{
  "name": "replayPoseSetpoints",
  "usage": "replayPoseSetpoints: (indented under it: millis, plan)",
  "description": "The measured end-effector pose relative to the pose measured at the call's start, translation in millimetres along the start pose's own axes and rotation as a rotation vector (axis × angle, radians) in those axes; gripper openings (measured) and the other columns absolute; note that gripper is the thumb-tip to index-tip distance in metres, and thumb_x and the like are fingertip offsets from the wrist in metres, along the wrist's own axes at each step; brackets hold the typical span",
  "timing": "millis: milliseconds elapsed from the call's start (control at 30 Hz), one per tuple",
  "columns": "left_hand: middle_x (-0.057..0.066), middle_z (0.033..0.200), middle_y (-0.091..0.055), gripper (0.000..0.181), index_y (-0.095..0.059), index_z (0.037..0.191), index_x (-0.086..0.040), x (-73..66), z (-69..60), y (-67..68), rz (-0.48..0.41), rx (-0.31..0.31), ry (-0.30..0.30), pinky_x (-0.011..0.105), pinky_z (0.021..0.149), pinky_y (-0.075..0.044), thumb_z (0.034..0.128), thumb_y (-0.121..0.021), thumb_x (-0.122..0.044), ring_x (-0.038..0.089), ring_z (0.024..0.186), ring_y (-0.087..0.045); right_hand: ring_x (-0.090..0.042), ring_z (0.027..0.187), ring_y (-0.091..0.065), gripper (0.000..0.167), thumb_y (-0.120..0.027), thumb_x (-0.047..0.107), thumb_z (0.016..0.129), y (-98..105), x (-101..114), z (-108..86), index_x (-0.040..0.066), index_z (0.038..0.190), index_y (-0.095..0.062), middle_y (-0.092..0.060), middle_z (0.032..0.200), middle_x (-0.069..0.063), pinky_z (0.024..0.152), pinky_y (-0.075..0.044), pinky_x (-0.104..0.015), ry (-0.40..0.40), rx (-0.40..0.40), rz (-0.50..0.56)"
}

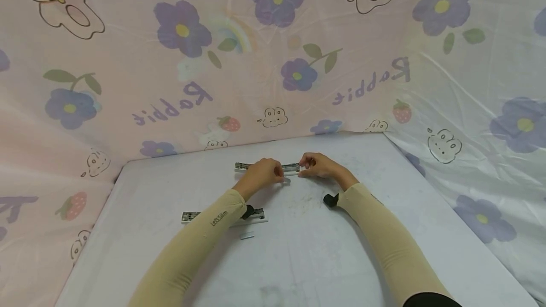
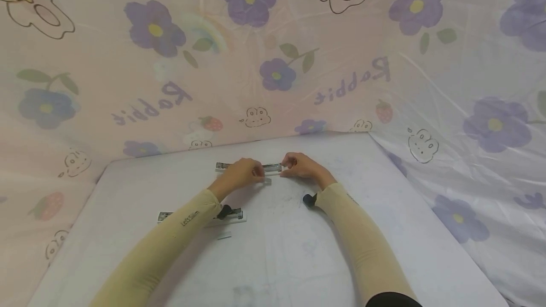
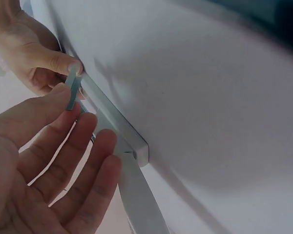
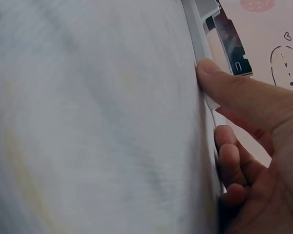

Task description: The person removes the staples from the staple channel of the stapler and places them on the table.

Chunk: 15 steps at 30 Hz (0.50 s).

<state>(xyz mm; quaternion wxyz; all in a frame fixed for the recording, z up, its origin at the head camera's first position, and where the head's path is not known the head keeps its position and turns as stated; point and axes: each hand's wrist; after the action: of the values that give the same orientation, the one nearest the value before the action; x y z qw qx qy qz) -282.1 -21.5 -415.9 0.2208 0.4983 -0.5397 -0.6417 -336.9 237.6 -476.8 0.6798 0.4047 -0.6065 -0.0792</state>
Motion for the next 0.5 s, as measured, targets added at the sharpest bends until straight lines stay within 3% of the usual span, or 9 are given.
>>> replayPoseSetpoints:
  millis: [500]
  plan:
    - [-0.004, 0.085, -0.069, 0.015, -0.074, 0.086, -0.017, 0.8, -0.7, -4.5, 0.064, 0.027, 0.036, 0.039, 0.08, -0.051, 0.0933, -0.086, -0.022, 0.016, 0.081, -0.06, -0.018, 0.082, -0.047, 0.029, -0.087, 0.017, 0.092, -1.4, -4.7, 1.8, 0.009, 0.112, -0.068, -0.056, 0.093, -0.002, 0.078, -0.04, -0.035, 0.009, -0.01, 0.008]
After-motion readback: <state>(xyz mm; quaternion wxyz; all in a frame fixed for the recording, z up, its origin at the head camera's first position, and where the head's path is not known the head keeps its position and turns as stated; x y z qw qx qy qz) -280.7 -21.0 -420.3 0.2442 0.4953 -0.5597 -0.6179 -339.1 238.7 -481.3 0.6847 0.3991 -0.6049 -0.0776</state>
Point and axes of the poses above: each hand's wrist, its own z-axis towards the middle knuckle, its own y-axis out of the back of the hand, x = y × z
